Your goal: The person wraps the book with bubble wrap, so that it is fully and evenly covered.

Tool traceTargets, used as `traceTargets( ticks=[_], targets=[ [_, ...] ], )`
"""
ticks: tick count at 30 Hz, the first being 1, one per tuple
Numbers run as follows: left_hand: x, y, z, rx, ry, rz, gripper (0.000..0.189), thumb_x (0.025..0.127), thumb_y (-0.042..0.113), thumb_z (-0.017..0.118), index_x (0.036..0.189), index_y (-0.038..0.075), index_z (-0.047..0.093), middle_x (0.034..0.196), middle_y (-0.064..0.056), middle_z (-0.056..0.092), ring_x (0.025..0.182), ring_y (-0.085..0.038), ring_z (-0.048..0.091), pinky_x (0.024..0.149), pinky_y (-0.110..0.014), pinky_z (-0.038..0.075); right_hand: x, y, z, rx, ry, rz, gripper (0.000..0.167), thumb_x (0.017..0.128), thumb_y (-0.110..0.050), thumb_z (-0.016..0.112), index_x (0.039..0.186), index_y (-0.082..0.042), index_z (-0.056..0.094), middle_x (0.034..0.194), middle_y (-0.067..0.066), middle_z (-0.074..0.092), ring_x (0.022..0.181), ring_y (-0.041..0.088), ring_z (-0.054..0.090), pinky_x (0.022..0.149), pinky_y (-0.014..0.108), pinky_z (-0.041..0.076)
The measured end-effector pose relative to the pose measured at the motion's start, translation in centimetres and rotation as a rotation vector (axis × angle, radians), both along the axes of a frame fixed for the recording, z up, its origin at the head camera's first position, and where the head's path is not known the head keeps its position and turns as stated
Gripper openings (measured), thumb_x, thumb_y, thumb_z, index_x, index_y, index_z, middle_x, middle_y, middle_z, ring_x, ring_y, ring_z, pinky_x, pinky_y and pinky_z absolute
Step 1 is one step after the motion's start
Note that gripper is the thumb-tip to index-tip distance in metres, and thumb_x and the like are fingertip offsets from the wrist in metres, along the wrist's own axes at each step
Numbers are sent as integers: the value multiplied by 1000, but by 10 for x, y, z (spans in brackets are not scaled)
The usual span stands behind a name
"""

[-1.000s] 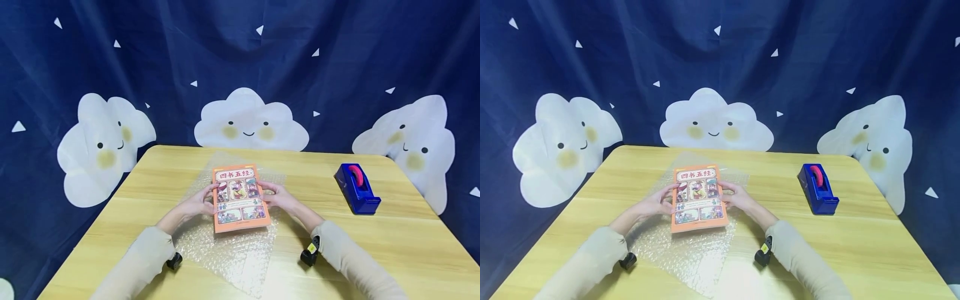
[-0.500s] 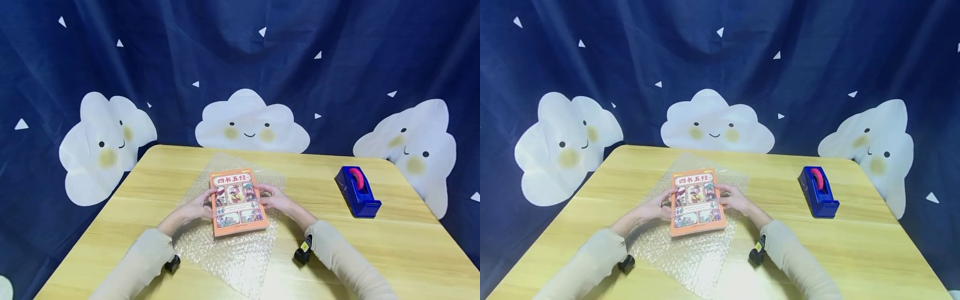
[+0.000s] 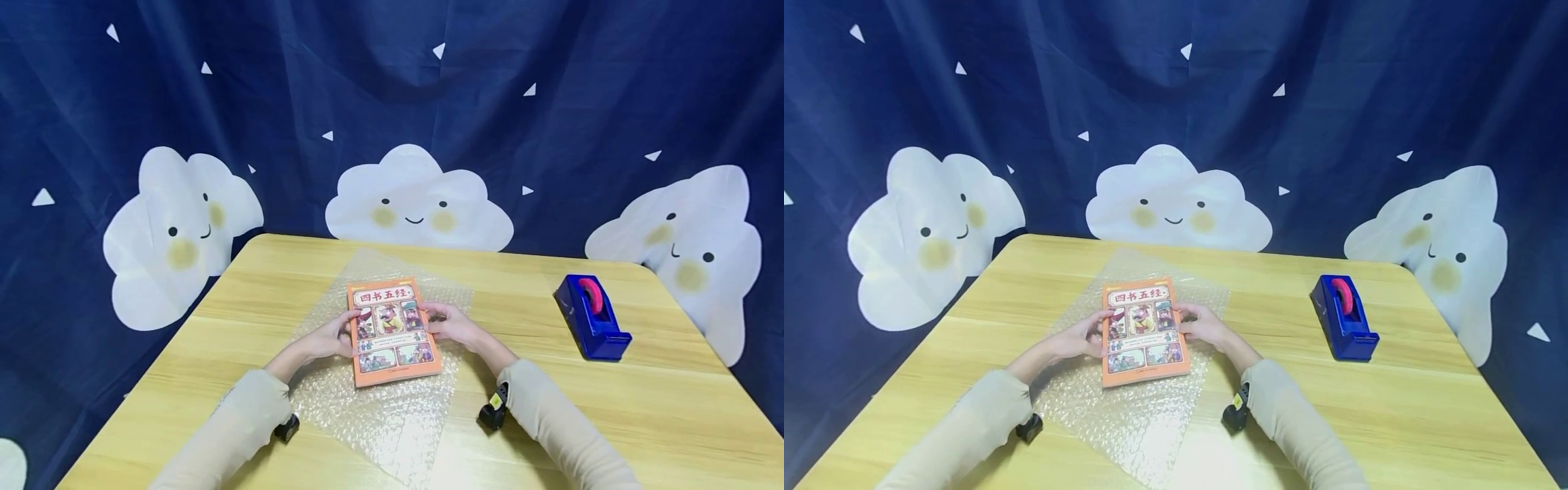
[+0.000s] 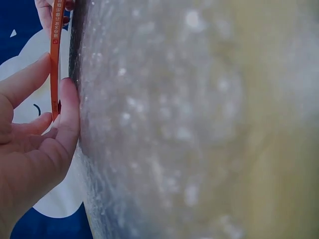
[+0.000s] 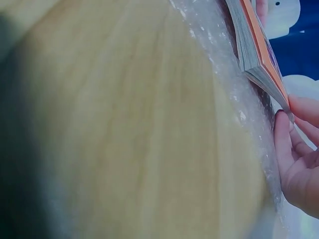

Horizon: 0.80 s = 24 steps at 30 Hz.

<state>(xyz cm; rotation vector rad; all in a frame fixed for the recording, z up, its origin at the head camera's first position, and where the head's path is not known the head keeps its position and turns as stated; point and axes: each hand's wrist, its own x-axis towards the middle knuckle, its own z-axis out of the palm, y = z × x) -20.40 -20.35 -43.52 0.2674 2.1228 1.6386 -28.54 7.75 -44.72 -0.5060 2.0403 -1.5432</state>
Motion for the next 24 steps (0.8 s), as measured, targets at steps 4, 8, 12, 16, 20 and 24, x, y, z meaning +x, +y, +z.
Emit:
traceTargets(
  ticks=[4,8,12,16,20,24],
  targets=[
    [1,-2,-1,-13,11,12,91,70,-11,60,144,-2,7,106,-16,35,71,-12,56,67,-22,49,0,-2,-1,13,2,-1,54,81,0,58,133,-1,44,112,17,49,93,21,53,85,37,50],
    [1,-2,-3,-19,18,19,92,71,-10,61,144,-1,6,108,-17,38,71,-13,57,68,-24,49,0,-1,-1,10,4,9,55,81,-2,59,134,-1,43,111,17,49,92,20,51,85,35,50],
    [-1,-1,-3,-24,20,15,93,72,-8,63,145,2,5,109,-18,42,72,-13,57,69,-25,49,-1,1,-3,14,15,8,55,82,-2,59,134,-1,43,111,17,49,91,19,50,84,34,50],
    [-1,0,-3,-20,19,4,94,73,-7,64,145,2,4,108,-18,42,72,-13,56,70,-25,48,-1,2,-5,19,7,7,55,82,-3,59,134,-2,43,113,17,49,93,19,50,85,34,49],
    [0,-1,-4,-15,30,-5,95,72,-8,64,145,-1,3,107,-19,43,73,-13,57,70,-25,49,-1,1,-5,20,5,10,55,82,-3,60,134,-3,43,113,16,49,93,18,50,85,33,49],
    [0,-1,-5,-3,65,12,93,70,-13,63,143,-6,5,102,-19,47,73,-13,57,70,-24,50,0,0,-5,10,-6,-1,55,81,-1,59,134,-3,43,109,15,50,91,18,50,83,32,50]
  ],
)
